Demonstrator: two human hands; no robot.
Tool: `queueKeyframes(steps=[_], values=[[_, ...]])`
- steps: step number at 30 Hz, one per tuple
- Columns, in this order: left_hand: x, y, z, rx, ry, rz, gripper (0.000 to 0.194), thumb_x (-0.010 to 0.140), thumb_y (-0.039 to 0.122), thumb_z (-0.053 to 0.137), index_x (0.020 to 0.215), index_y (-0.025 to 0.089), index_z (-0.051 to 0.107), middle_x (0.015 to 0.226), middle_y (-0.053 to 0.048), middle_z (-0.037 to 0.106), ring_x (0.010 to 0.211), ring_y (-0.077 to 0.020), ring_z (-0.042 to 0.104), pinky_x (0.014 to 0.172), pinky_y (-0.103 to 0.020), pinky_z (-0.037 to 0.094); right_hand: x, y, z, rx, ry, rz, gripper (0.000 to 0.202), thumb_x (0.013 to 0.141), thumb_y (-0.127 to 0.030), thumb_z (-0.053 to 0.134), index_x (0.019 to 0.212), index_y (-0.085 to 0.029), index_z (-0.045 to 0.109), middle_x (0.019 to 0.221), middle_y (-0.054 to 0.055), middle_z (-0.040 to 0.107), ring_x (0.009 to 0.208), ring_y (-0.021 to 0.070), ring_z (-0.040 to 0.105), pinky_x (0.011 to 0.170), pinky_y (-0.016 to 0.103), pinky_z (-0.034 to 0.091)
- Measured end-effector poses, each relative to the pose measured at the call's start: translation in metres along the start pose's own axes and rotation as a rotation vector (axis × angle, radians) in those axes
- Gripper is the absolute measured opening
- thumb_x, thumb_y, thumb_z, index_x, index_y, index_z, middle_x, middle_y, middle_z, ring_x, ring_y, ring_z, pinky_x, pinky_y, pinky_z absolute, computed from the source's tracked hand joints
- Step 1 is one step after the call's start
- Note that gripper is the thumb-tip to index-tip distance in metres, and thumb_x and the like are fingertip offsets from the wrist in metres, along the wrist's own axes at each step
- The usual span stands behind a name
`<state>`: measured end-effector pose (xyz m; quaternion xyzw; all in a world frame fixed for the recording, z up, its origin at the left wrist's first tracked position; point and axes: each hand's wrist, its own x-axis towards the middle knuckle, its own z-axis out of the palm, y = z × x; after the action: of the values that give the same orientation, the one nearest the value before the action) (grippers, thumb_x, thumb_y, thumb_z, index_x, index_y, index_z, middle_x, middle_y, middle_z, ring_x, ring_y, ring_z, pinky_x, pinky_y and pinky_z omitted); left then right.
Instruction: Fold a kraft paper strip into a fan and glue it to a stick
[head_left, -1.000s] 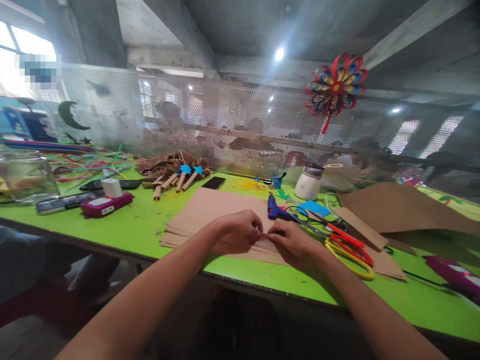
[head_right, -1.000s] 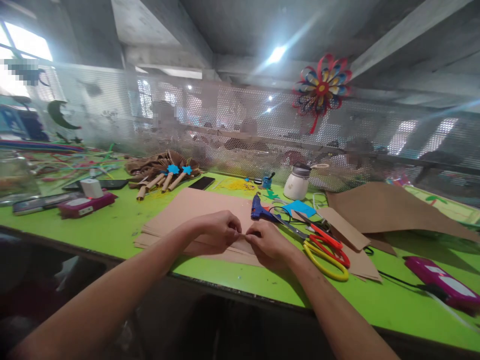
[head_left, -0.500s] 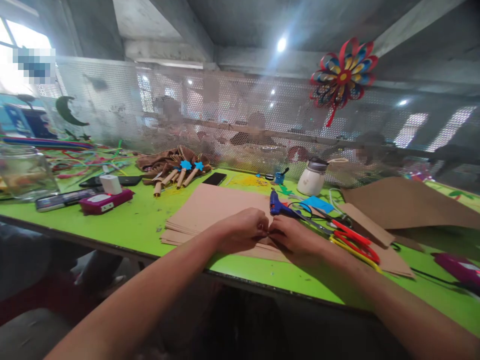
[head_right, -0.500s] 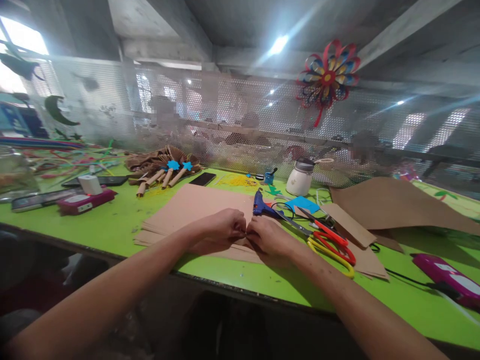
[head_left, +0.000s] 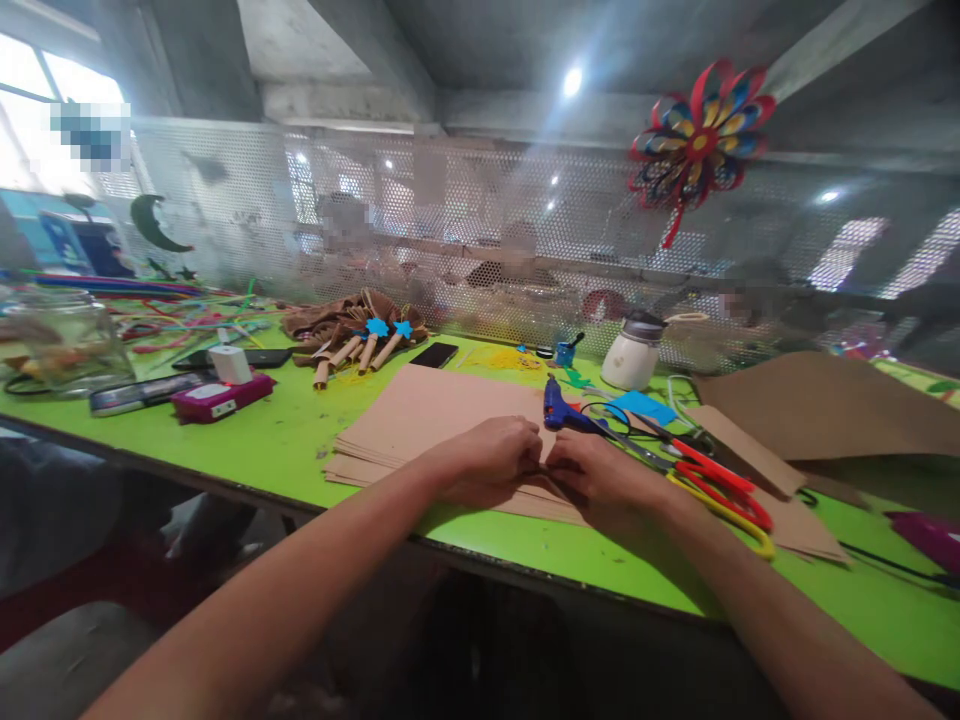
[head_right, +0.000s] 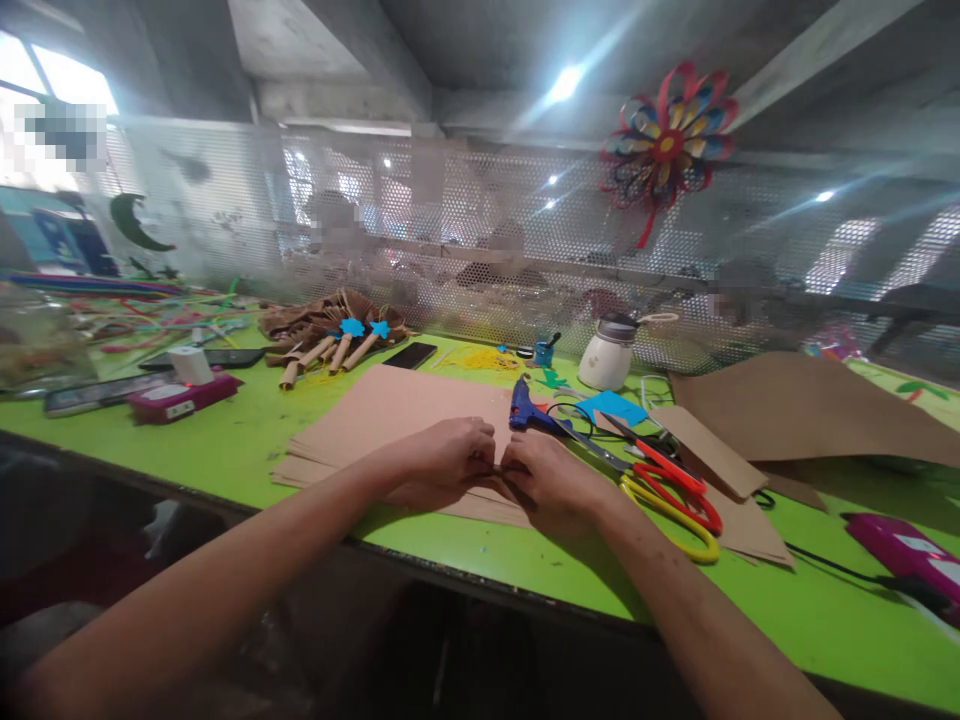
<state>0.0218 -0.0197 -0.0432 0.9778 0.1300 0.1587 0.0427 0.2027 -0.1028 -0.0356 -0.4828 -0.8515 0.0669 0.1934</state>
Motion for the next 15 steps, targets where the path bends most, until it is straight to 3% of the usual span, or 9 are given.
queueKeyframes(steps=[6, 15], values=[[-0.005, 0.001, -0.007, 0.0, -0.046, -0.045, 0.014, 0.074, 0.013, 0.051, 0.078, 0.017, 0.064, 0.076, -0.002, 0.056, 0.065, -0.0121, 0.048, 0.058, -0.022, 0.033, -0.008, -0.006, -0.004, -0.086, 0.003, 0.03, 0.015, 0.08, -0.019, 0.05, 0.071, -0.018, 0.062, 0.073, 0.004, 0.058, 0.065, 0.0138, 0.048, 0.056, 0.024, 0.034], [-0.015, 0.003, -0.014, -0.041, -0.056, -0.007, 0.02, 0.073, 0.007, 0.049, 0.08, 0.017, 0.065, 0.074, -0.002, 0.05, 0.066, -0.0115, 0.045, 0.06, -0.021, 0.032, -0.011, -0.002, -0.003, -0.172, 0.033, -0.053, 0.01, 0.077, -0.014, 0.051, 0.073, -0.017, 0.06, 0.078, 0.006, 0.055, 0.073, 0.016, 0.048, 0.062, 0.026, 0.034]])
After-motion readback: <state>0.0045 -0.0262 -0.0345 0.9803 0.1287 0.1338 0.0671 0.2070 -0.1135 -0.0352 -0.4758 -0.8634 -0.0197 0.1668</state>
